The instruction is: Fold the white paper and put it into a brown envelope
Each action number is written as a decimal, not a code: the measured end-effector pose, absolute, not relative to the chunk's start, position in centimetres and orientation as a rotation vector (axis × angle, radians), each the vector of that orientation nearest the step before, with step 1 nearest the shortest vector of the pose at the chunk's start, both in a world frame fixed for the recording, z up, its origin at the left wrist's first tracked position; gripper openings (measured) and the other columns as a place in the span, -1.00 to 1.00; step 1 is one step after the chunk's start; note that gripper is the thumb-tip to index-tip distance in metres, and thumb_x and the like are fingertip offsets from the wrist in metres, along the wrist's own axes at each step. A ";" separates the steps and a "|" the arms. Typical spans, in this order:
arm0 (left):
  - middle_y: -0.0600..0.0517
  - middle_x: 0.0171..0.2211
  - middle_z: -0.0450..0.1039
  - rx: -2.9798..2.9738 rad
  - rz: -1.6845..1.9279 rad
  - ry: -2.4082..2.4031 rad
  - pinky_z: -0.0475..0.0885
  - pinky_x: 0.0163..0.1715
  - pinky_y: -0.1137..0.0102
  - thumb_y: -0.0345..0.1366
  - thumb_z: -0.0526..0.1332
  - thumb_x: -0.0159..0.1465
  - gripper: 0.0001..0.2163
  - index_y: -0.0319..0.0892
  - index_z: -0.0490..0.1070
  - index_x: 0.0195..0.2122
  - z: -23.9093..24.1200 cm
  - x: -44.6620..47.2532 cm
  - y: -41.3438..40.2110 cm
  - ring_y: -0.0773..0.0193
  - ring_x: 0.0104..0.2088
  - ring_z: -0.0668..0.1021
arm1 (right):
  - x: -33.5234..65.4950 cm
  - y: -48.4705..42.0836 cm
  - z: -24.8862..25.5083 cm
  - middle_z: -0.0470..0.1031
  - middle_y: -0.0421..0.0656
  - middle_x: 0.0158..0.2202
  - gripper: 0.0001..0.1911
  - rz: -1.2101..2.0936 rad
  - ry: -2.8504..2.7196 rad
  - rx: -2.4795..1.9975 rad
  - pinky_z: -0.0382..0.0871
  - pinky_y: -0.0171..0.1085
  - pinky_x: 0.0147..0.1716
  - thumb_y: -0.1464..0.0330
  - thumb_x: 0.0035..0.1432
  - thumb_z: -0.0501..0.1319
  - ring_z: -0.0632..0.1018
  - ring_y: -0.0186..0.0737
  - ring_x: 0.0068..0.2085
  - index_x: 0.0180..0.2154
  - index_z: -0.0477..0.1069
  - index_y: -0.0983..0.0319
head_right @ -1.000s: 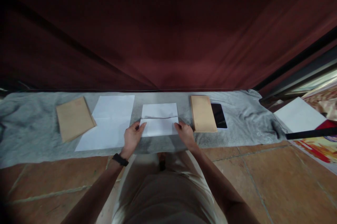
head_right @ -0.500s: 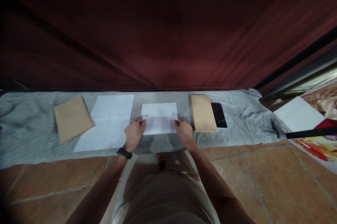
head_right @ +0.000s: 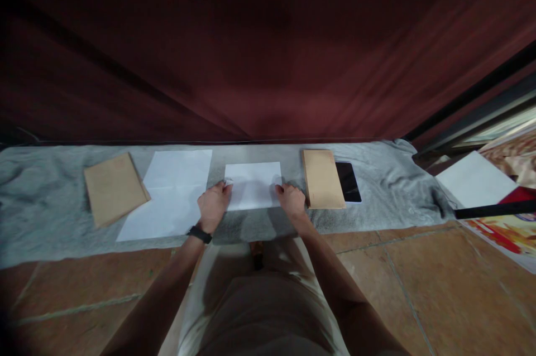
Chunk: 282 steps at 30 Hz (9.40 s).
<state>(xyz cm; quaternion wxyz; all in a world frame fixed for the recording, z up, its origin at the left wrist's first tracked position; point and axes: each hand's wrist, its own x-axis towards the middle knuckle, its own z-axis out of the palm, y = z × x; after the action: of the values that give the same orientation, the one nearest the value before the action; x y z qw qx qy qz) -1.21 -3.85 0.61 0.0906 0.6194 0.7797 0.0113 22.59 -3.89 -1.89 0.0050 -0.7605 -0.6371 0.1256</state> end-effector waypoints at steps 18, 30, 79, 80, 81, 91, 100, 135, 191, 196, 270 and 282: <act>-0.25 -0.17 0.63 1.854 0.084 2.322 0.45 -0.10 0.23 -0.09 0.00 0.47 -0.61 -0.20 0.53 0.00 0.2 -1.5 -0.1 -0.04 -0.05 0.65 | 21.9 -1.0 -1.4 0.68 0.12 -0.21 -0.53 0.286 -1.955 -2.413 0.54 -0.16 -0.15 0.08 0.44 0.08 0.71 0.04 -0.16 -0.11 0.63 0.27; -0.26 -0.17 0.63 1.881 0.048 2.332 0.47 -0.12 0.24 -0.09 -0.06 0.49 -0.59 -0.21 0.49 0.03 0.0 -1.4 1.1 -0.04 -0.06 0.66 | 21.7 0.1 -1.3 0.67 0.15 -0.23 -0.50 0.242 -1.943 -2.400 0.53 -0.17 -0.14 0.08 0.45 0.06 0.70 0.04 -0.16 -0.12 0.62 0.33; -0.26 -0.18 0.64 1.877 0.101 2.342 0.47 -0.07 0.21 -0.08 -0.14 0.52 -0.56 -0.20 0.42 0.10 -1.0 -1.3 1.9 -0.01 -0.08 0.68 | 15.3 -5.0 -5.4 0.15 0.06 0.45 -0.44 0.120 -2.179 -1.732 0.00 0.20 0.38 0.18 0.50 0.00 0.19 0.11 0.43 0.40 0.19 0.25; -0.25 -0.18 0.64 1.871 0.105 2.345 0.47 -0.07 0.21 -0.08 -0.14 0.52 -0.56 -0.20 0.42 0.10 -1.0 -1.2 1.9 -0.01 -0.08 0.68 | 15.3 -5.0 -5.3 0.15 0.06 0.45 -0.44 0.124 -2.180 -1.743 0.00 0.20 0.38 0.17 0.51 0.00 0.19 0.11 0.43 0.40 0.19 0.25; -0.25 -0.19 0.64 1.866 0.108 2.350 0.47 -0.07 0.21 -0.07 -0.14 0.52 -0.56 -0.20 0.43 0.10 -1.0 -1.2 1.9 -0.01 -0.08 0.68 | 15.3 -5.0 -5.3 0.14 0.06 0.45 -0.44 0.127 -2.183 -1.752 0.00 0.20 0.38 0.17 0.51 -0.01 0.19 0.11 0.43 0.40 0.19 0.25; -0.26 -0.21 0.63 1.813 0.144 2.394 0.46 -0.11 0.22 -0.06 -0.13 0.52 -0.56 -0.23 0.40 0.09 -0.6 -0.9 1.8 -0.03 -0.10 0.67 | 15.3 -5.0 -5.4 0.17 0.05 0.44 -0.44 0.098 -2.165 -1.745 0.01 0.20 0.38 0.17 0.50 0.01 0.22 0.14 0.42 0.39 0.21 0.25; -0.26 0.22 0.43 2.213 0.531 2.004 0.26 0.29 0.08 -0.19 -0.18 0.53 -0.55 -0.27 0.32 0.25 -1.3 2.9 -1.6 0.00 0.27 0.43 | 15.3 -5.0 -5.5 0.10 0.09 0.46 -0.42 0.132 -2.204 -1.759 -0.03 0.24 0.38 0.24 0.48 0.03 0.18 0.16 0.44 0.42 0.14 0.27; -0.19 0.48 0.00 2.165 0.382 2.098 -0.05 0.46 0.03 -0.18 -0.11 0.50 -0.44 -0.31 0.01 0.47 -4.4 1.4 -4.5 0.10 0.49 0.05 | 19.7 -5.2 -6.2 0.19 0.12 0.42 -0.46 0.022 -2.034 -1.897 0.03 0.18 0.35 0.24 0.50 -0.02 0.24 0.10 0.41 0.39 0.21 0.27; -0.24 0.46 0.03 2.300 0.362 1.998 -0.07 0.46 0.03 -0.07 -0.14 0.50 -0.38 -0.41 0.06 0.45 -5.1 0.0 -1.4 0.01 0.49 0.05 | 20.2 -0.8 -5.9 0.21 0.15 0.41 -0.43 -0.001 -1.979 -1.925 0.01 0.12 0.38 0.29 0.49 -0.07 0.24 0.10 0.41 0.37 0.20 0.45; -0.32 0.45 0.05 2.323 0.353 2.026 -0.13 0.46 -0.04 -0.10 -0.12 0.50 -0.38 -0.47 0.09 0.43 -4.6 0.3 -1.4 -0.05 0.49 0.06 | 17.4 -2.7 -5.4 0.10 -0.03 0.47 -0.47 0.122 -2.211 -1.697 -0.06 0.05 0.42 0.29 0.50 -0.07 0.18 -0.03 0.45 0.40 0.20 0.25; -0.16 0.45 0.10 2.347 0.402 1.981 0.06 0.44 0.02 -0.12 -0.11 0.51 -0.45 -0.28 0.15 0.43 -4.6 -1.3 -5.9 0.01 0.47 0.11 | 21.8 -0.8 -3.3 0.61 0.11 -0.11 -0.59 0.565 -1.545 -2.067 0.42 -0.13 -0.11 0.34 0.23 0.20 0.60 0.04 -0.12 0.09 0.48 0.33; -0.24 0.43 0.16 1.617 1.045 1.595 0.11 0.41 -0.01 -0.08 0.07 0.47 -0.51 -0.24 0.31 0.32 2.2 3.5 -6.1 -0.02 0.44 0.20 | 21.7 -3.7 5.1 0.55 -0.18 -0.33 -0.71 0.576 -1.449 -1.484 0.40 -0.31 -0.33 0.20 0.35 0.09 0.52 -0.23 -0.34 -0.15 0.51 0.22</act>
<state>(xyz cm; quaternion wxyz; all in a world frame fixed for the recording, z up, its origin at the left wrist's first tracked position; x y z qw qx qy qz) 3.47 -6.14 2.21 0.3152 0.6138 0.6054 0.3967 21.68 -3.67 5.10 0.4743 -0.6070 -0.5925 0.2356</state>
